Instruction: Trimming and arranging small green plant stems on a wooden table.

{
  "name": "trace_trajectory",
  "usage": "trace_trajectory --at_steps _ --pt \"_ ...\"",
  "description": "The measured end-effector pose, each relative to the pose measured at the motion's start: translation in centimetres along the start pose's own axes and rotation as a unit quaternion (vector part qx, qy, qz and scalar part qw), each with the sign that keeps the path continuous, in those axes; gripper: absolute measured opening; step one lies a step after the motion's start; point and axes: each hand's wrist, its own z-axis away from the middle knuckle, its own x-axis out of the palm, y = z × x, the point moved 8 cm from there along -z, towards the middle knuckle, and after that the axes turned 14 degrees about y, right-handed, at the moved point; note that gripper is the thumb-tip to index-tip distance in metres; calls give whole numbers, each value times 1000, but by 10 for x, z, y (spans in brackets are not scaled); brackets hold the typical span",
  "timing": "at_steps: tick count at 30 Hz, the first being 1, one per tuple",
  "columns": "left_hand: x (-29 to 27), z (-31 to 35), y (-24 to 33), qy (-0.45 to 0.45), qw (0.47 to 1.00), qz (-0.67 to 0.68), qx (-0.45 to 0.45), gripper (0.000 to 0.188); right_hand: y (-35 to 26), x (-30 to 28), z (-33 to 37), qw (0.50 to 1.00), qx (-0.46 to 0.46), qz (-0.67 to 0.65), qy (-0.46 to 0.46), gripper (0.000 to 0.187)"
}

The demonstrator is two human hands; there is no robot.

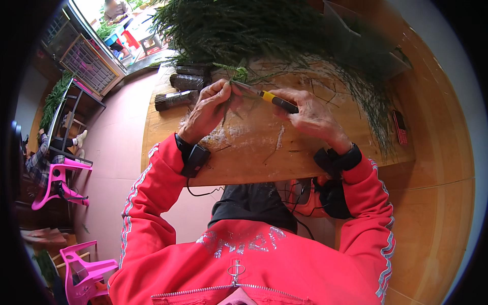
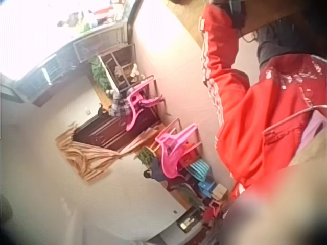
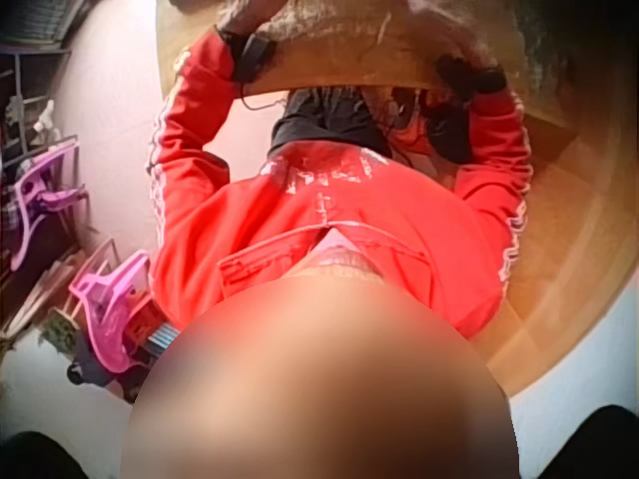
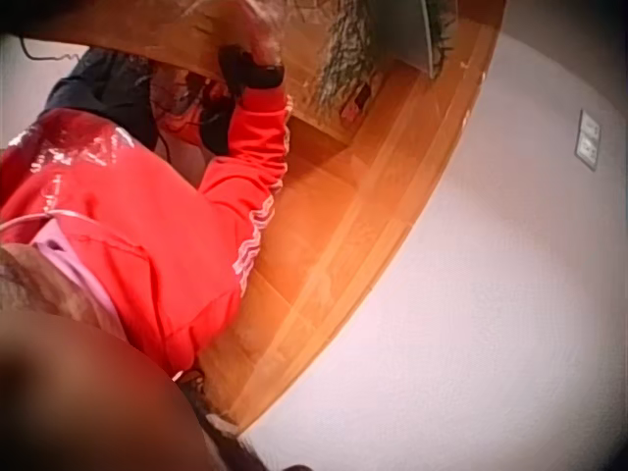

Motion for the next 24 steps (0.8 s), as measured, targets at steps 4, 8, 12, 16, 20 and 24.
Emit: trace_trajectory --at_steps 4,8,12,16,20,24 --pt "-1 2 3 -2 1000 16 12 28 -16 -2 5 1000 -12 -4 17 37" --pt "-1 1 5 5 1000 25 10 27 -13 -4 4 999 30 31 -4 37" --pt "0 1 7 8 1000 17 16 27 -7 -3 2 996 62 36 -44 37" --pt "-2 0 4 22 998 53 5 29 -5 -3 -1 998 30 47 -29 37" --pt "-3 0 5 -3 998 69 2 30 -7 -5 -2 999 38 31 -18 38" --pt "1 0 5 -7 997 76 15 30 -10 -5 -1 999 21 45 -10 39"
